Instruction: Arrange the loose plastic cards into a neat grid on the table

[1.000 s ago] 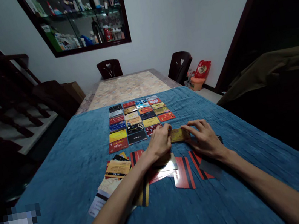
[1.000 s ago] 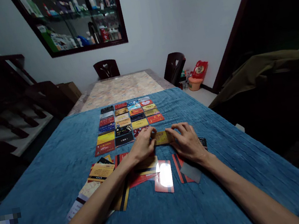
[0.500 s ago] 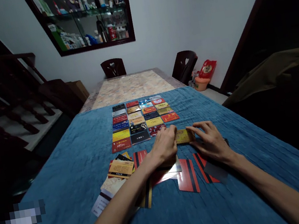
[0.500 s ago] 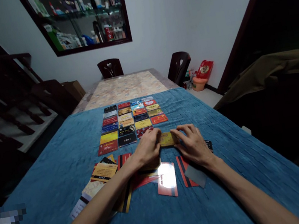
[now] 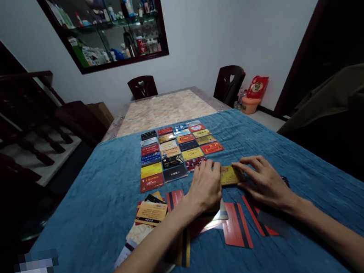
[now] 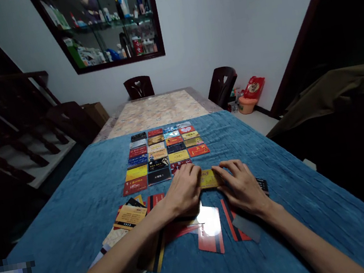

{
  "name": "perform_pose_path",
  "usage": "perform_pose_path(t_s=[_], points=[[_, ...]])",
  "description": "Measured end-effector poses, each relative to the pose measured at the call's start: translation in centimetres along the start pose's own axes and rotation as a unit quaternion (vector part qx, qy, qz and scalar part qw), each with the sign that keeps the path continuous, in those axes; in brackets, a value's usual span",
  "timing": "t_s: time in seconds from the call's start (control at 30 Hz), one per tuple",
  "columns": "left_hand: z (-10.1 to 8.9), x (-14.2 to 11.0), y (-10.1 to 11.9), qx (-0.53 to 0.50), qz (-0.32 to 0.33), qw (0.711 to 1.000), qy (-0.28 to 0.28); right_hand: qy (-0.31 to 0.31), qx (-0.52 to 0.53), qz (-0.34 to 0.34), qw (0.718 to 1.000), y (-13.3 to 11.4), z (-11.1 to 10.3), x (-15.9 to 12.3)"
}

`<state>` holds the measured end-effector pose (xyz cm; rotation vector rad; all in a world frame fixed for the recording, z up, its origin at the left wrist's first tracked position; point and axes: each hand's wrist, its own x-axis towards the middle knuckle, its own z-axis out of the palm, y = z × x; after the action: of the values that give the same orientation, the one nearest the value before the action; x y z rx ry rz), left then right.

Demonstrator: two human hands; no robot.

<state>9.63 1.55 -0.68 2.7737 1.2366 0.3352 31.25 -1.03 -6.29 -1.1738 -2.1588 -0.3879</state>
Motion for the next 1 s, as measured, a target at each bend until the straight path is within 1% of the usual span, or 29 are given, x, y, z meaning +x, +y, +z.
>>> perform_pose_path(t_s=[0.1,0.3,0.5,0.6,0.77,1.0], points=[[0.1,-0.4,-0.2,0.007,0.010,1.000,0.016,-0.002,0.004,0.000,1.000,-0.2,-0.2,0.2],[0.0,-0.5,-0.6,0.017,0.026,0.999,0.015,-0.021,0.008,0.011,1.000,-0.5,-1.0,0.6],[-0.2,-0.3,-1.0,0.006,0.040,0.999,0.011,-0.049,0.020,0.000,0.999,-0.1,-1.6,1.4],[-0.1,-0.1,-1.4,-0.008,0.040,0.999,0.022,-0.071,0.036,-0.003,0.997,0.3,-1.8,2.2],[-0.2,0.8,-2.4,-0.015,0.034,0.998,0.044,-0.100,0.049,-0.005,0.994,1.4,-1.7,3.8],[-0.2,3.4,-3.7,-0.031,0.013,0.998,0.055,-0.114,0.072,0.008,0.991,3.9,-0.5,5.6]])
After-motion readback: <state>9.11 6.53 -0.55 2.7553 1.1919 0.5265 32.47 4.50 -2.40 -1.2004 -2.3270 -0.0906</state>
